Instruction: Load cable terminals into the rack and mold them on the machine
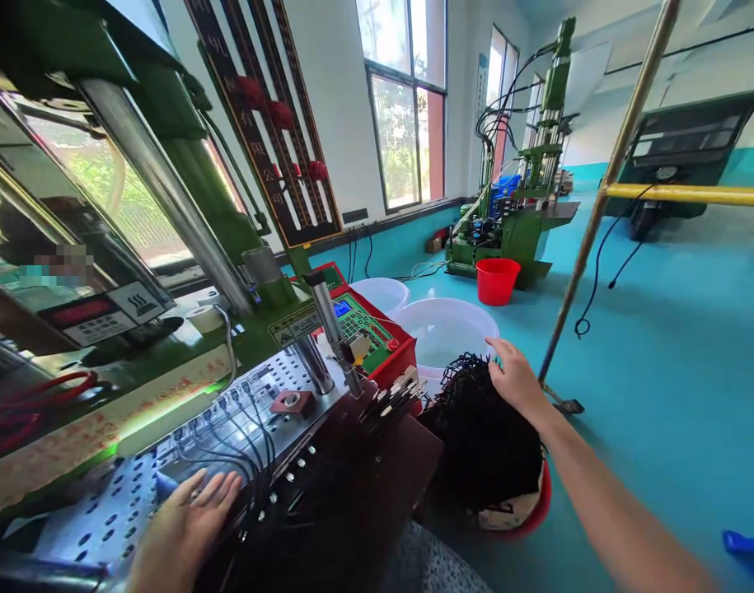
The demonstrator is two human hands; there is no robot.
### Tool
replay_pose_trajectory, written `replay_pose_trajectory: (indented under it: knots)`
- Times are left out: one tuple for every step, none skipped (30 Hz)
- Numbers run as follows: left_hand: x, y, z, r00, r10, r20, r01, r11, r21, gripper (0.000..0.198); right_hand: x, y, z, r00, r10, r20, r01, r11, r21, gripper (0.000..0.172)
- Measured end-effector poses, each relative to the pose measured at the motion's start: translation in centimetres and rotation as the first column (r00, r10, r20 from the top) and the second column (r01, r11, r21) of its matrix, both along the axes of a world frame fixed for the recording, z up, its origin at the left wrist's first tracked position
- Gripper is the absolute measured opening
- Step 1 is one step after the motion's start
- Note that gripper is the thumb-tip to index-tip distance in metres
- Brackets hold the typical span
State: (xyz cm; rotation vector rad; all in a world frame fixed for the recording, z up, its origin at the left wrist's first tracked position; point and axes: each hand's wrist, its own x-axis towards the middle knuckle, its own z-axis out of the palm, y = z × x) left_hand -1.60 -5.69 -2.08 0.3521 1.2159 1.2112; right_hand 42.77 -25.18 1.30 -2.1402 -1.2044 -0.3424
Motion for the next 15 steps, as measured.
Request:
replay_pose_trajectory:
  knots:
    - [0.6,0.3,0.2,0.998,-0.027,0.048,0.029,0.999,-0.04,0.012,-0.6,0.5,0.9,0.996,0.057,-0.064,-0.054,0.998,0.044,0.041]
    - [1.3,0.5,0.4,0.993,-0.058,0.106,0.065,0.996,-0.063,0.011,-1.5,1.2,1.9,0.98,0.139,-0.143,-0.128,0.988,0.082,0.037]
    - [1.8,0.6,0.6,0.981,-0.1,0.167,0.112,0.992,-0.064,0.01,-2.8,2.2,2.8,0.944,0.241,-0.224,-0.221,0.969,0.111,0.034]
    - [2.3,0.5,0.7,0.962,-0.155,0.223,0.167,0.985,-0.036,0.012,-4.4,3.6,3.6,0.887,0.355,-0.295,-0.335,0.935,0.115,0.032]
    - [2.8,0.4,0.8,0.938,-0.217,0.27,0.223,0.975,0.007,0.014,-6.3,5.1,4.2,0.816,0.465,-0.343,-0.46,0.882,0.103,0.03]
    - [3.1,0.2,0.9,0.91,-0.28,0.306,0.277,0.959,0.054,0.018,-8.4,7.0,4.4,0.729,0.576,-0.37,-0.594,0.801,0.075,0.029]
    - [3.3,0.1,0.9,0.883,-0.333,0.332,0.316,0.943,0.104,0.022,-10.8,9.1,4.4,0.64,0.67,-0.376,-0.714,0.7,0.033,0.028]
    - [3.5,-0.1,0.8,0.86,-0.372,0.35,0.341,0.928,0.147,0.027,-13.3,11.3,4.2,0.565,0.739,-0.366,-0.797,0.603,-0.012,0.026]
    - [3.5,-0.1,0.8,0.848,-0.39,0.36,0.35,0.921,0.171,0.031,-15.8,13.6,3.7,0.516,0.784,-0.345,-0.847,0.528,-0.067,0.024]
    - [3.6,-0.2,0.7,0.843,-0.391,0.369,0.345,0.92,0.187,0.036,-18.3,16.0,3.1,0.504,0.807,-0.31,-0.862,0.495,-0.112,0.023]
    - [3.6,-0.2,0.6,0.843,-0.385,0.376,0.335,0.922,0.193,0.039,-20.7,18.4,2.6,0.506,0.813,-0.288,-0.862,0.49,-0.131,0.02]
    - [3.6,-0.2,0.6,0.845,-0.375,0.382,0.321,0.926,0.198,0.042,-22.8,20.7,2.1,0.518,0.811,-0.272,-0.855,0.499,-0.142,0.017]
    - [3.6,-0.2,0.6,0.847,-0.366,0.385,0.308,0.929,0.205,0.045,-24.6,22.9,1.7,0.541,0.799,-0.261,-0.841,0.521,-0.147,0.015]
    - [3.6,-0.2,0.6,0.851,-0.358,0.385,0.296,0.931,0.212,0.047,-26.1,24.9,1.5,0.567,0.783,-0.256,-0.823,0.549,-0.146,0.013]
    - [3.6,-0.2,0.6,0.856,-0.349,0.381,0.284,0.934,0.218,0.049,-27.2,26.7,1.5,0.593,0.766,-0.249,-0.804,0.576,-0.146,0.014]
